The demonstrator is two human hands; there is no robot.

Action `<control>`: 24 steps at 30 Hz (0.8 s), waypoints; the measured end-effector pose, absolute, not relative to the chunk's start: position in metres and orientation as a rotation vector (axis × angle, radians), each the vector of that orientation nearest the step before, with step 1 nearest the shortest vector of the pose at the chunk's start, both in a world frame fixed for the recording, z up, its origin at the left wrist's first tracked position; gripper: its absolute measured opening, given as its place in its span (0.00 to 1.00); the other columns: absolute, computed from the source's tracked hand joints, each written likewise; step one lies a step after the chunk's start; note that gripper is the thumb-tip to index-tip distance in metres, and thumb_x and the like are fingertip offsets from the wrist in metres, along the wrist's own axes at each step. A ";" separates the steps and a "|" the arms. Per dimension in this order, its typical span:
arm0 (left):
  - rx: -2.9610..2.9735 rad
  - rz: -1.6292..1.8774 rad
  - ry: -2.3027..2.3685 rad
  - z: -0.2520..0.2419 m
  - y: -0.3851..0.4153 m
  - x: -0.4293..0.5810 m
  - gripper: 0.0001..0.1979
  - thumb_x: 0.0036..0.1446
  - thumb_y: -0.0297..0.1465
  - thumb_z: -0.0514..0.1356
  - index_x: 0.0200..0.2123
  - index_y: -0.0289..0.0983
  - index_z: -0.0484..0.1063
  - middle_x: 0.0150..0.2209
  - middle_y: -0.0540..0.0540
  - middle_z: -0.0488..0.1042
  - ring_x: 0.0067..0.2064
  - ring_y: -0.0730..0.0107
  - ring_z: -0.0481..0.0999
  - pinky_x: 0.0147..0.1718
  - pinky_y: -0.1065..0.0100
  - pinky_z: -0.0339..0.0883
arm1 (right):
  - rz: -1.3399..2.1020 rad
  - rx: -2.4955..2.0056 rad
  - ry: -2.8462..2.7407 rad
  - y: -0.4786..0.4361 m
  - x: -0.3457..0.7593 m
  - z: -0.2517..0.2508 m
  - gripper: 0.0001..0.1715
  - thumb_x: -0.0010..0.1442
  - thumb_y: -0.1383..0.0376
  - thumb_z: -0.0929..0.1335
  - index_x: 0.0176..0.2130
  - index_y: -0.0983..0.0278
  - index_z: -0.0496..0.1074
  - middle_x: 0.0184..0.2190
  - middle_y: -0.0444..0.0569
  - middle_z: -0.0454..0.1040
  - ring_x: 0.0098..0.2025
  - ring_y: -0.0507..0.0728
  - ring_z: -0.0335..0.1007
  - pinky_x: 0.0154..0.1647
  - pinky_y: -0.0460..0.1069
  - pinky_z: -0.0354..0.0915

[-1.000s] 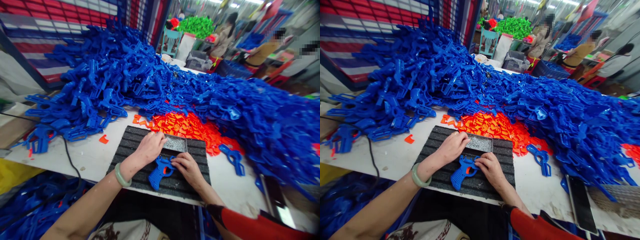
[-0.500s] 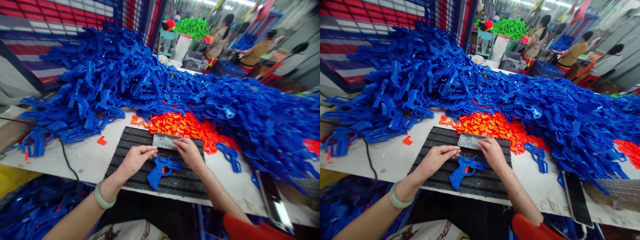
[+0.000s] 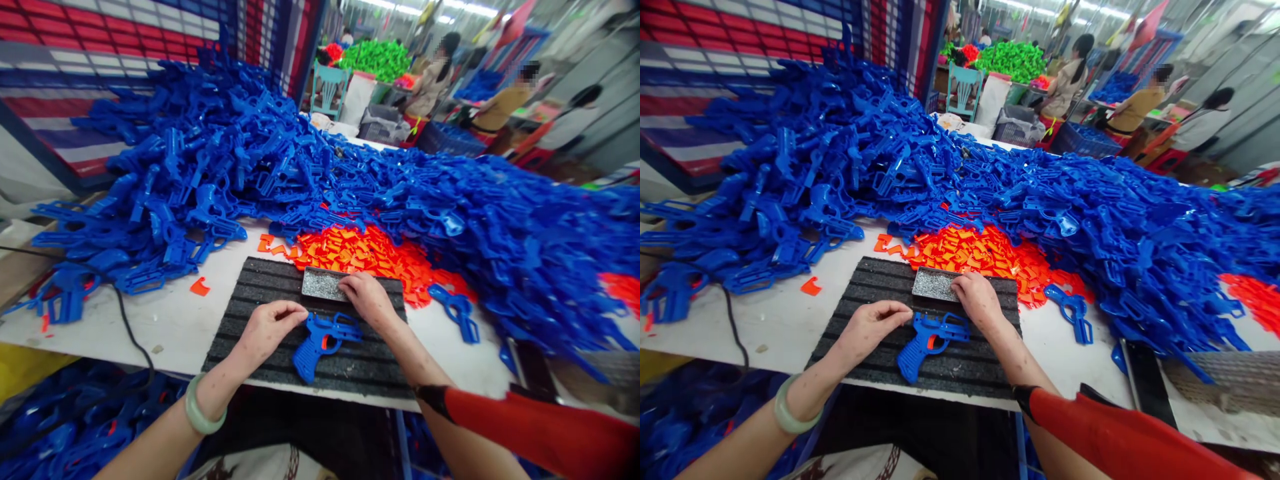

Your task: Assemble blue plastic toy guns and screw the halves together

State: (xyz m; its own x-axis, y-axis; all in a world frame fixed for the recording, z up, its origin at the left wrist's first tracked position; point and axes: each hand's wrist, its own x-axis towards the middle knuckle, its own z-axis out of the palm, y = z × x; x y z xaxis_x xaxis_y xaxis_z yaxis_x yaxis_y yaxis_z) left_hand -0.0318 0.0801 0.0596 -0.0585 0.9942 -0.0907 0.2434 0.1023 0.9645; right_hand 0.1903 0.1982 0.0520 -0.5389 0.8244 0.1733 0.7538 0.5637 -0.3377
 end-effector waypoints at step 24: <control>2.146 1.154 1.588 0.044 0.080 -0.026 0.11 0.66 0.29 0.54 0.46 0.39 0.76 0.38 0.45 0.74 0.41 0.66 0.70 0.43 0.62 0.66 | 1.120 -1.430 -1.456 0.139 0.221 0.070 0.13 0.50 0.55 0.74 0.35 0.60 0.79 0.34 0.47 0.81 0.39 0.58 0.76 0.44 0.53 0.71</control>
